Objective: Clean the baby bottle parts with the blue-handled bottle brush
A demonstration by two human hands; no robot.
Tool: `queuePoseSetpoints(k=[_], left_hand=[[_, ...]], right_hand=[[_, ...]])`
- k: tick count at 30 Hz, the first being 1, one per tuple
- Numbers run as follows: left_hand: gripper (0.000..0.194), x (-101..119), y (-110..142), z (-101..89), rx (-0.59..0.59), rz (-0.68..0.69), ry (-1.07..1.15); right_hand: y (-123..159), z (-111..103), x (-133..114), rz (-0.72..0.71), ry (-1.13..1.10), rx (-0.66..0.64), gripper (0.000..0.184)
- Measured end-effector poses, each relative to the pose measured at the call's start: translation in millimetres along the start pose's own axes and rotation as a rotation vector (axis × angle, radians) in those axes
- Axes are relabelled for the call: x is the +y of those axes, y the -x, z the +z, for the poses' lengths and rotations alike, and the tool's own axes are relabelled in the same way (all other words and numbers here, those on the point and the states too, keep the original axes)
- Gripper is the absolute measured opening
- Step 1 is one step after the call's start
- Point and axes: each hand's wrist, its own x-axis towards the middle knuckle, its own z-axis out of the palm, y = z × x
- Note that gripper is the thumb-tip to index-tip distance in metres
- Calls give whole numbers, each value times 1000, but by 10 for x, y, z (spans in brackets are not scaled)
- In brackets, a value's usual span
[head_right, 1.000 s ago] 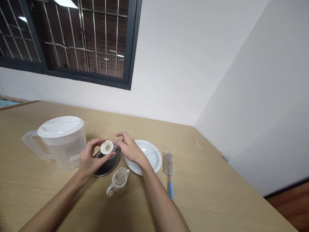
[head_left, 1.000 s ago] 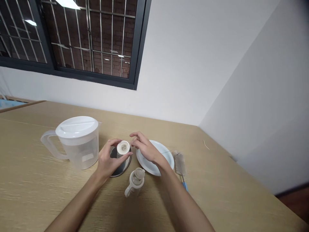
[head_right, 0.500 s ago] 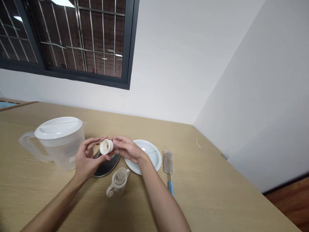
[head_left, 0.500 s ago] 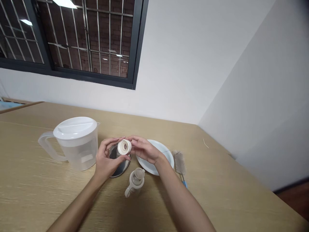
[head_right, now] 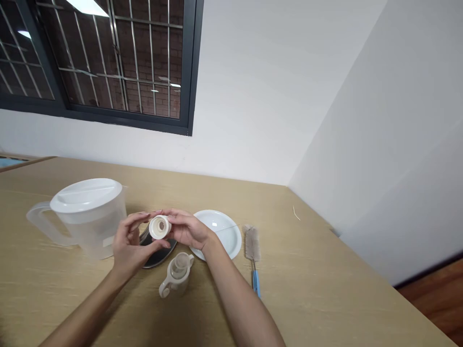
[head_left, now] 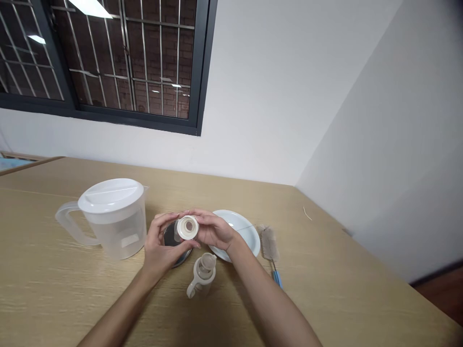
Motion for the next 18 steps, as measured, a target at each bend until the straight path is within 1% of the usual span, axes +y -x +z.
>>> queuePoseSetpoints(k=[3, 5, 6, 7, 8, 10, 12, 13, 15, 18], left_hand=[[81, 7, -47, -28, -66, -5, 18], [88, 22, -101, -69, -123, -46, 15], [91, 38, -130, -94, -181, -84, 16], [93, 61, -156, -119, -266, -129, 15], [94, 92, -178, -142, -372, -175, 7], [90, 170, -200, -168, -616, -260, -47], [77, 249, -184, -160, -826, -319, -122], [72, 281, -165, -143, -905, -340, -143], [65, 315, -112, -92, -1008, -371, -166], [59, 302, -43, -13, -1047, -394, -181]], right_hand=[[64, -56, -118, -8, 81, 54, 41], [167, -104, -271, 2, 216, 91, 44], [234, -124, -359, 2, 316, 102, 44], [306, -139, -449, -1, 433, 98, 44], [379, -145, -533, 31, 542, 68, 44], [512, -134, -663, 101, 749, 39, 44], [604, -94, -726, 152, 963, 94, 41], [631, -68, -734, 172, 1061, 130, 39], [653, -14, -717, 206, 1211, 180, 33], [635, 56, -665, 222, 1324, 166, 26]])
